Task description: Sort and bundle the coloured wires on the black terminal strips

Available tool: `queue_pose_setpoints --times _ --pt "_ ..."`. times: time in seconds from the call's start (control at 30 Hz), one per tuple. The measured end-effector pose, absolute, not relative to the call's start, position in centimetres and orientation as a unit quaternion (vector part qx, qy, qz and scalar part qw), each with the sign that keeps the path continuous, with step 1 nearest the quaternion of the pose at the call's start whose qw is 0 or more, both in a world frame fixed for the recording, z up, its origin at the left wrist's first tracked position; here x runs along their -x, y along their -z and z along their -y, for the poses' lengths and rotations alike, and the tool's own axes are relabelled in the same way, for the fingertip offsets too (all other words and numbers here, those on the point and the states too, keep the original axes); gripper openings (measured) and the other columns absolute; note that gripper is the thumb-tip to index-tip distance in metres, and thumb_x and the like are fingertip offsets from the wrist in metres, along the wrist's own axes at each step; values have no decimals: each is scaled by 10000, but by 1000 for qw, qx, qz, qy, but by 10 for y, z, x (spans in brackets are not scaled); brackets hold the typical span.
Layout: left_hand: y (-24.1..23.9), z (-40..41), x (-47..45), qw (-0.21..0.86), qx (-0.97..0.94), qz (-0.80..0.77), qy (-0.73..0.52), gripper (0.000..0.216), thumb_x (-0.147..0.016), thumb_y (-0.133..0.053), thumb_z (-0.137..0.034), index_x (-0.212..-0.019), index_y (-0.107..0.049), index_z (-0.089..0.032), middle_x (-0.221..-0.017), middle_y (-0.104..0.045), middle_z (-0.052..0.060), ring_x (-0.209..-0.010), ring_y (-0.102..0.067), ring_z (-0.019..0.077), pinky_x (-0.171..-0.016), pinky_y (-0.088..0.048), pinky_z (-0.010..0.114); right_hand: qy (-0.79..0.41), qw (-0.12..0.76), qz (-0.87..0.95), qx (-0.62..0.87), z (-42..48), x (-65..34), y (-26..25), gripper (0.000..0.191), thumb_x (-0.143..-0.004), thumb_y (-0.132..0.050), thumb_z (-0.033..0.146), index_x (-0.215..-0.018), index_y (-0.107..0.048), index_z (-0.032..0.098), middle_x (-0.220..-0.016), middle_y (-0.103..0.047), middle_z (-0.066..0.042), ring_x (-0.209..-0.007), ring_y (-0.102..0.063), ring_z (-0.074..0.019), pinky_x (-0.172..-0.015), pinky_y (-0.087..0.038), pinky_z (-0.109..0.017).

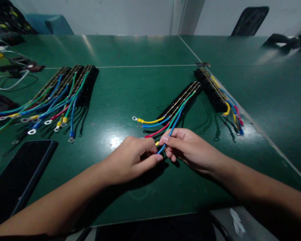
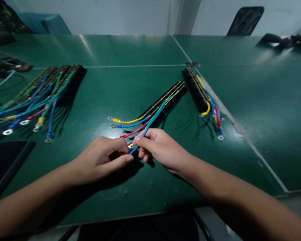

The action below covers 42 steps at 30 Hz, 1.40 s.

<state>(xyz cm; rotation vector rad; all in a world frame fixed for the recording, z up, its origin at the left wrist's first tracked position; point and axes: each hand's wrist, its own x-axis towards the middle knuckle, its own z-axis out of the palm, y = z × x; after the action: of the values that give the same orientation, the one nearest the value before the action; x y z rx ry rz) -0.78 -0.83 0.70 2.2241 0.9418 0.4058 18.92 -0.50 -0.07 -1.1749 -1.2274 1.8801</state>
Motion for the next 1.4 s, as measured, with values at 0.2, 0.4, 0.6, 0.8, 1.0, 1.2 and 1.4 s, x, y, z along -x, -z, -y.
queue_pose_setpoints --times 0.2,0.4,0.6,0.8,1.0,1.2,1.4 --pt "-8 7 7 334 -858 -363 -145 217 -909 -487 -294 -759 -558 -154 -626 -552 -31 -545 -470 82 -534 -312 206 -709 296 465 440 5 -189 -1 187 -830 -619 326 -804 -602 142 -573 -561 20 -469 -489 -64 -439 -373 -180" --pt "-8 7 8 341 -857 -359 -147 208 -915 -469 -284 -774 -554 -157 -634 -558 -30 -545 -475 83 -539 -322 204 -710 298 466 437 5 -188 -2 207 -810 -642 345 -794 -600 143 -572 -557 21 -476 -492 -68 -451 -389 -187" --pt "-7 7 8 355 -844 -368 -160 200 -876 -549 -306 -742 -550 -157 -626 -555 -42 -549 -478 75 -530 -318 197 -707 298 469 438 6 -188 -1 209 -807 -645 347 -784 -599 145 -573 -558 20 -474 -489 -67 -444 -381 -186" --pt "-9 8 10 348 -855 -358 -138 218 -928 -447 -274 -793 -568 -153 -642 -560 -28 -554 -473 86 -546 -317 214 -707 294 471 437 6 -188 -1 189 -826 -626 330 -796 -592 146 -592 -557 18 -488 -496 -69 -461 -397 -190" --pt "-9 6 8 370 -839 -363 -163 196 -861 -578 -314 -750 -550 -154 -644 -563 -44 -562 -486 71 -531 -320 190 -705 292 475 439 5 -188 -1 180 -829 -617 320 -794 -599 144 -585 -565 15 -479 -495 -68 -447 -385 -185" --pt "-9 7 9 361 -847 -363 -142 226 -923 -460 -285 -770 -561 -152 -630 -552 -35 -550 -467 81 -542 -315 209 -706 290 483 430 5 -189 0 195 -840 -612 335 -821 -589 142 -600 -552 19 -489 -490 -66 -458 -395 -186" --pt "-8 6 8 377 -838 -362 -158 214 -888 -537 -321 -753 -538 -156 -637 -545 -46 -562 -470 73 -542 -324 196 -702 285 486 435 5 -189 1 184 -851 -597 325 -831 -591 142 -599 -560 14 -488 -495 -69 -456 -392 -186"
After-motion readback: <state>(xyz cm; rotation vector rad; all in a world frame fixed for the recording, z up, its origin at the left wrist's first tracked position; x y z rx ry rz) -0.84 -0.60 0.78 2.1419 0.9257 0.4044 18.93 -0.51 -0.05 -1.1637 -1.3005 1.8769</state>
